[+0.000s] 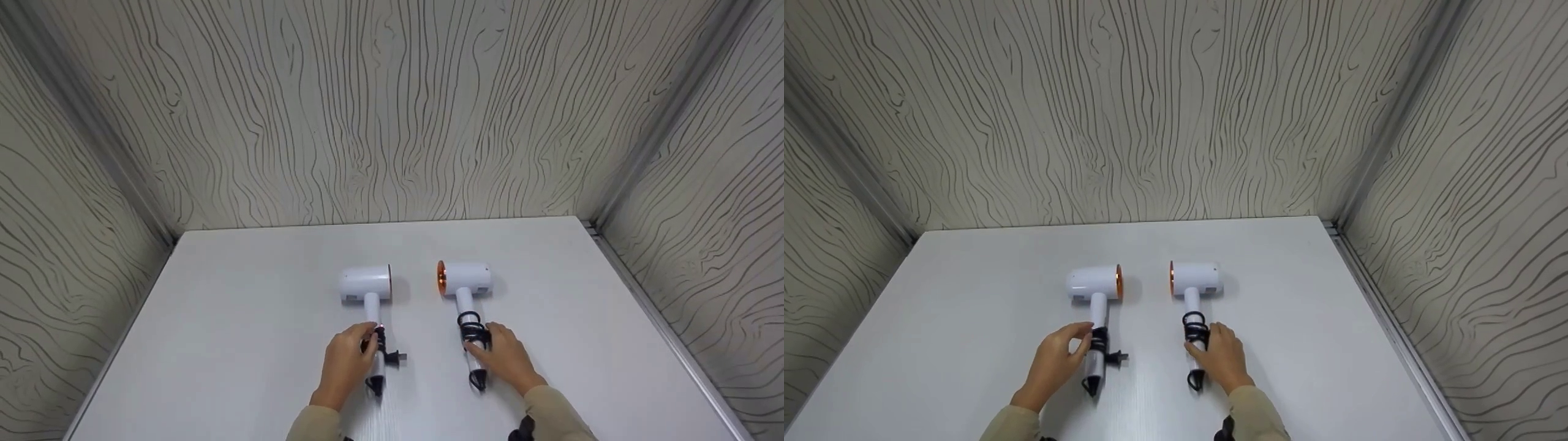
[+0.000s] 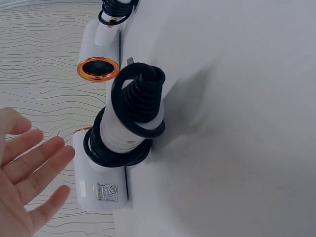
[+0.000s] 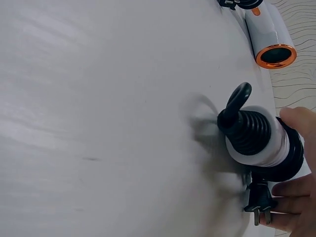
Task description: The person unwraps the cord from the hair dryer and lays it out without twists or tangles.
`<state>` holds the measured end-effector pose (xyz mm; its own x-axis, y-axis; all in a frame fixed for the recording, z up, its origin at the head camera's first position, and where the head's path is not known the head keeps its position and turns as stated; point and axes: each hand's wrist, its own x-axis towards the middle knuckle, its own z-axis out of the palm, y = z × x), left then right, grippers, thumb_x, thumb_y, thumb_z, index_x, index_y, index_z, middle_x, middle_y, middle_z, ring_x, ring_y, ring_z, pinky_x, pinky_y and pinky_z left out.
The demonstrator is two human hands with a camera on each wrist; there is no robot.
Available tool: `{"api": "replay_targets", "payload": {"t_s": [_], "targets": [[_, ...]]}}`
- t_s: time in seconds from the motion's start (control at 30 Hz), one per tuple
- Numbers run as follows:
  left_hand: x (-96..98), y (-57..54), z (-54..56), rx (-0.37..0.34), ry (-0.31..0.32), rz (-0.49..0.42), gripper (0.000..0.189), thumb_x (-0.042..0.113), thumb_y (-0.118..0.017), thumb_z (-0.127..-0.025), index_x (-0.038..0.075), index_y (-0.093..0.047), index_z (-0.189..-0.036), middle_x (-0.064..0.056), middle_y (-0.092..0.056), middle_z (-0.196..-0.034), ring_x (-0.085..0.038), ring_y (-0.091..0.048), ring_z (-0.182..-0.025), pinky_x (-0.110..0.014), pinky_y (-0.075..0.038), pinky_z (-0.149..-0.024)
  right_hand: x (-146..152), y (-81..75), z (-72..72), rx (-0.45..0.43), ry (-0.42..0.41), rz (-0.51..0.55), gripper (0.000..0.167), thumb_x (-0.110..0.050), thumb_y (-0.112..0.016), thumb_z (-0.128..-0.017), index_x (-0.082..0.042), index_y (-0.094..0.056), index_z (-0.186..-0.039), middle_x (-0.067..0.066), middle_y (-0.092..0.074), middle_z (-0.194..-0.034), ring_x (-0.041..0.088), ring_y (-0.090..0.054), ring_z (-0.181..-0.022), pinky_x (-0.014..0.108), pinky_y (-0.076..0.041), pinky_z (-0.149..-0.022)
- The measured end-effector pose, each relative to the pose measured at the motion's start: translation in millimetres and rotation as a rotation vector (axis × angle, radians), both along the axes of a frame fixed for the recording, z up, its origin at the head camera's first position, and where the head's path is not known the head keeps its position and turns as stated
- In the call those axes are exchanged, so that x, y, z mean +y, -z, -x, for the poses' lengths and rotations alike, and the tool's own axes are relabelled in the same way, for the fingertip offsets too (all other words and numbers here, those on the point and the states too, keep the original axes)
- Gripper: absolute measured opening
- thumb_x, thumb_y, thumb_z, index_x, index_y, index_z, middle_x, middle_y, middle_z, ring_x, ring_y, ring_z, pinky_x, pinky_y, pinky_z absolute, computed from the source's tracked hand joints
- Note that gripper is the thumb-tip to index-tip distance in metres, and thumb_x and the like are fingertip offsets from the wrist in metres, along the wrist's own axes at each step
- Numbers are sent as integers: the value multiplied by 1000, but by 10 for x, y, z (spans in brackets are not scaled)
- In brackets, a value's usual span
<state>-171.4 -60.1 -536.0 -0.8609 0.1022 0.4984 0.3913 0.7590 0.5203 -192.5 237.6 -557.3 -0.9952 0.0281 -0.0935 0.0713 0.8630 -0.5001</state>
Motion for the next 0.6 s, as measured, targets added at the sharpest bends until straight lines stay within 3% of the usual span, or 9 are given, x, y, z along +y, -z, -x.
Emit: {"api": "replay_targets", "payload": {"t_s": [0.17, 0.37, 0.6], "targets": [[3, 7, -25, -16, 21, -10, 17, 6, -66, -87, 2, -70, -103, -7, -76, -91, -17, -72, -81, -27, -60, -71, -5, 0, 24, -2, -5, -9, 81, -50, -67, -84, 11, -46, -133, 29, -51, -135, 47, -49, -125, 56, -42, -106], [21, 33, -47, -7, 10, -8, 16, 5, -67, -86, 1, -70, -102, -7, -75, -87, -15, -71, -78, -24, -59, -68, 0, -38, 77, -63, -12, -8, 81, -49, -70, -82, 11, -49, -131, 27, -52, -129, 42, -53, -118, 56, -45, -103], [54, 50, -44, -18, 2, -16, 16, 5, -67, -85, 1, -71, -100, -7, -76, -88, -15, -72, -79, -25, -60, -71, -2, -95, 122, -107, 3, 9, 73, -42, -74, -79, 14, -54, -122, 21, -55, -113, 27, -56, -96, 49, -51, -91]]}}
